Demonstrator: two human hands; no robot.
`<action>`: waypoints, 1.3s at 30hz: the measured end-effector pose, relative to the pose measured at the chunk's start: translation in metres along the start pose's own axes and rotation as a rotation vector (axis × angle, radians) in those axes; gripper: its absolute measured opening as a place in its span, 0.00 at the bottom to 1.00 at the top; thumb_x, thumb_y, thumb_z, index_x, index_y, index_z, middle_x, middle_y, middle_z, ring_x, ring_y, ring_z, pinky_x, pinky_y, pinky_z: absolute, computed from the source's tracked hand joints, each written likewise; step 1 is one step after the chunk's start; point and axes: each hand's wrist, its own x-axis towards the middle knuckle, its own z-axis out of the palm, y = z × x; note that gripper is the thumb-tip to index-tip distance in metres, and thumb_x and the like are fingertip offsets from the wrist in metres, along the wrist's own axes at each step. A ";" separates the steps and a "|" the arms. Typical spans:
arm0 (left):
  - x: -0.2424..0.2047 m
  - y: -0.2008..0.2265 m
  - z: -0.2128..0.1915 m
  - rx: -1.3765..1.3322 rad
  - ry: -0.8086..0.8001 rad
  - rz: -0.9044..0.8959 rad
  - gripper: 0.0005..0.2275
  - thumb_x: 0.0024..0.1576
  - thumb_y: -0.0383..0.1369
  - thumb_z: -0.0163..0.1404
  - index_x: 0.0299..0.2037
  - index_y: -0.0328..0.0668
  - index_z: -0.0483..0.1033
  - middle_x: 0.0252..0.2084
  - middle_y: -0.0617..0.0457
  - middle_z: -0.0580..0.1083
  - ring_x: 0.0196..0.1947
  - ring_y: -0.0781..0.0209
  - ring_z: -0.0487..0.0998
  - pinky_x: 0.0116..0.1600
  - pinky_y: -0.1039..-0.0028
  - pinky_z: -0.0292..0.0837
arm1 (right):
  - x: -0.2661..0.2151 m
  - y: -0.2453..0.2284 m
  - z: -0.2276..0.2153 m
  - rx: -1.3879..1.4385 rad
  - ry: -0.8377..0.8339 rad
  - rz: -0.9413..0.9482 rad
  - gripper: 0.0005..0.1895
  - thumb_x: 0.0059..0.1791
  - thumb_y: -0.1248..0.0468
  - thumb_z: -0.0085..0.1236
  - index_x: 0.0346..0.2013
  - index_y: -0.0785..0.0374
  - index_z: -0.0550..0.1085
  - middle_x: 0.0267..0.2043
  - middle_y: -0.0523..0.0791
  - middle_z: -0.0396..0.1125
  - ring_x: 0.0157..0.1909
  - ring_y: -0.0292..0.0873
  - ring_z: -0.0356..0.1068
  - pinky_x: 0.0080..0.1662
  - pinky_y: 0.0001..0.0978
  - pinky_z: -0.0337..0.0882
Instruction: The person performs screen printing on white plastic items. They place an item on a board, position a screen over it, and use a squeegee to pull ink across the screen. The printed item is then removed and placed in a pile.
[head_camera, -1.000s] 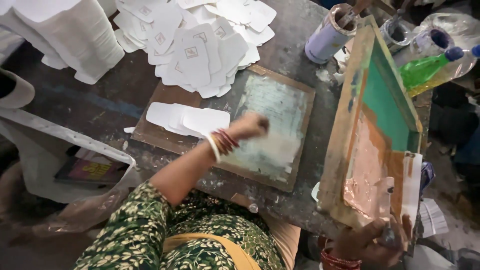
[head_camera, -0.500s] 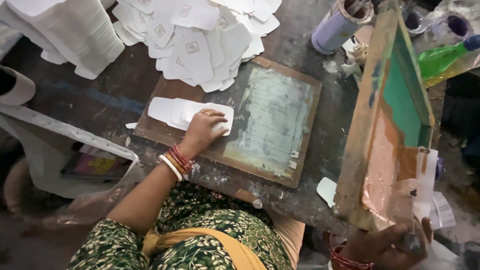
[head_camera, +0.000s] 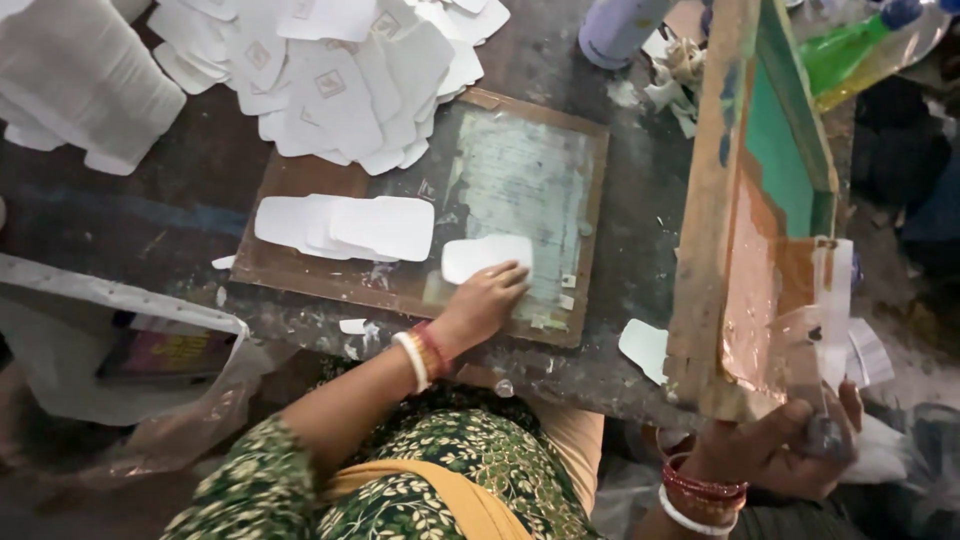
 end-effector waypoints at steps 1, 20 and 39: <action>0.009 0.002 0.011 -0.008 -0.004 0.003 0.11 0.53 0.26 0.51 0.44 0.33 0.81 0.56 0.41 0.76 0.60 0.45 0.73 0.62 0.60 0.68 | 0.002 0.001 0.000 -0.010 -0.001 0.000 0.23 0.63 0.52 0.52 0.49 0.76 0.68 0.55 0.62 0.67 0.60 0.61 0.70 0.64 0.53 0.70; 0.004 0.061 -0.016 -0.296 -0.158 0.029 0.11 0.55 0.28 0.50 0.45 0.40 0.82 0.51 0.46 0.78 0.53 0.48 0.77 0.57 0.62 0.72 | -0.030 0.051 -0.005 0.003 -0.009 0.081 0.21 0.57 0.53 0.58 0.40 0.73 0.75 0.44 0.53 0.74 0.48 0.52 0.74 0.51 0.46 0.67; -0.060 0.024 -0.035 0.025 -0.442 -0.477 0.23 0.47 0.54 0.61 0.30 0.38 0.76 0.29 0.41 0.77 0.33 0.40 0.80 0.39 0.53 0.74 | -0.099 0.025 0.141 0.101 -1.096 -0.227 0.16 0.46 0.69 0.60 0.48 0.57 0.79 0.44 0.47 0.75 0.46 0.50 0.75 0.68 0.54 0.60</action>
